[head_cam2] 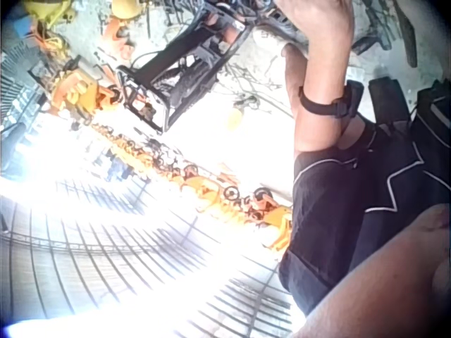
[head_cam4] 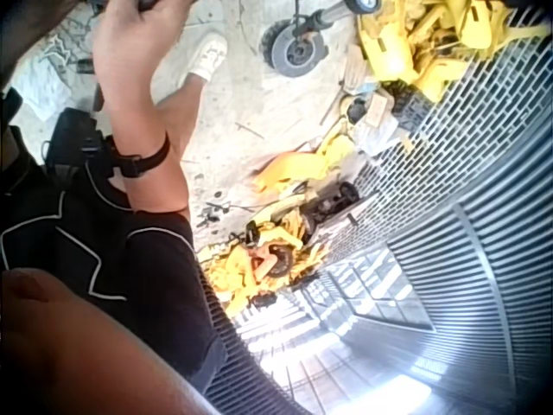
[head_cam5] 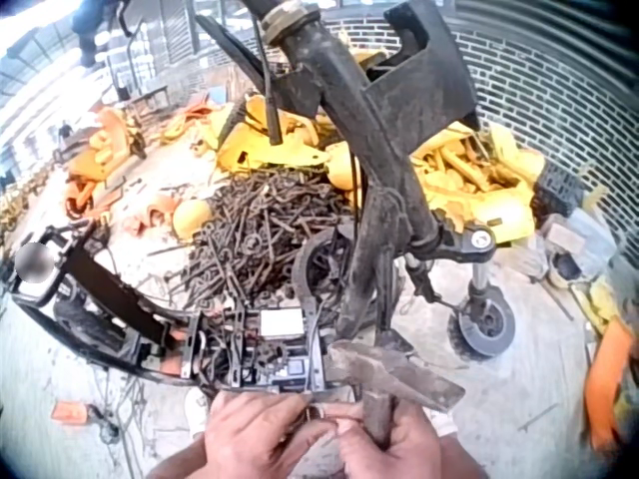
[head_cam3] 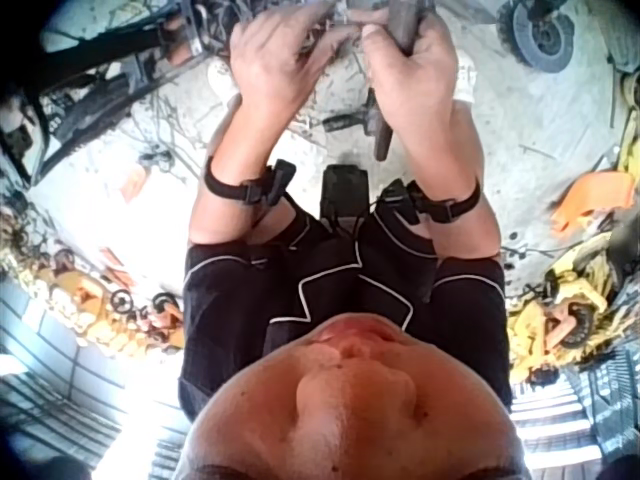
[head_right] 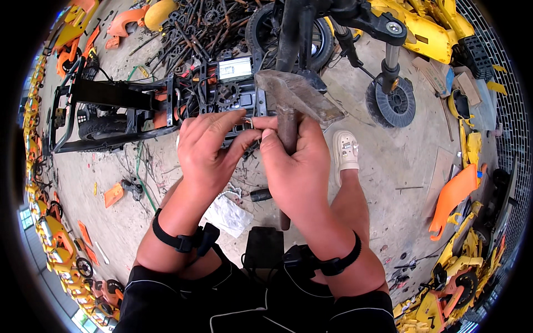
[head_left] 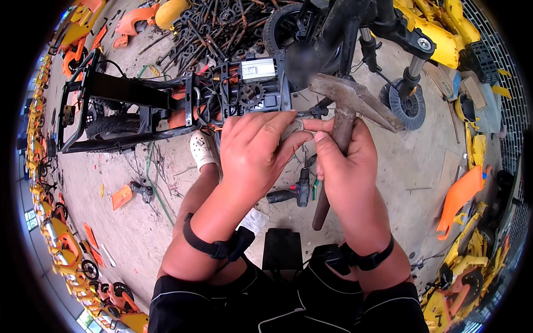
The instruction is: The person twists a wire connector with their hands and then uses a hammer to tap a metal bracket on a motorcycle frame.
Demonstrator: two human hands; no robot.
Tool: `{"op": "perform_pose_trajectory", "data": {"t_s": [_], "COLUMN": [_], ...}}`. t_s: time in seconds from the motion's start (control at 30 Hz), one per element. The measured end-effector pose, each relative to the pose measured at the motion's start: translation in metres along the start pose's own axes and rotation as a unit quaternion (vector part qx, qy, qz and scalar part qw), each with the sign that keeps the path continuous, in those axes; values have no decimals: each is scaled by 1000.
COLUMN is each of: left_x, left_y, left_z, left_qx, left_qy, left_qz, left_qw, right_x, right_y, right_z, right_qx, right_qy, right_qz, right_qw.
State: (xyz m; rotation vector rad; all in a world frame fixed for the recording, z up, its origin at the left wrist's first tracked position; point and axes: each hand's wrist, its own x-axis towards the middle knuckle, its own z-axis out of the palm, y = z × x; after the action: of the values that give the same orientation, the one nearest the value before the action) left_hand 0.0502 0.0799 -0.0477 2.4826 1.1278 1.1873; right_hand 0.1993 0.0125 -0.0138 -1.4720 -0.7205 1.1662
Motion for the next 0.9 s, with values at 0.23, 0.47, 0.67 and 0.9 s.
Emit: {"op": "perform_pose_trajectory", "data": {"t_s": [0.23,0.47,0.67,0.9], "left_x": [0,4,4,6], "left_y": [0,3,2,0], "left_z": [0,-4,-7,-7], "left_qx": [13,6,-52,-89], "left_qy": [-2,-12,-30,-7], "left_qz": [2,-7,-62,-94], "left_qw": [1000,1000,996,992], "right_x": [0,0,1,7], "right_y": [-1,-1,-2,-3], "right_z": [3,3,6,-1], "right_qx": [-17,-5,20,20], "right_qy": [10,13,13,5], "right_qz": [16,-20,-33,-16], "right_qw": [1000,1000,999,1000]}}
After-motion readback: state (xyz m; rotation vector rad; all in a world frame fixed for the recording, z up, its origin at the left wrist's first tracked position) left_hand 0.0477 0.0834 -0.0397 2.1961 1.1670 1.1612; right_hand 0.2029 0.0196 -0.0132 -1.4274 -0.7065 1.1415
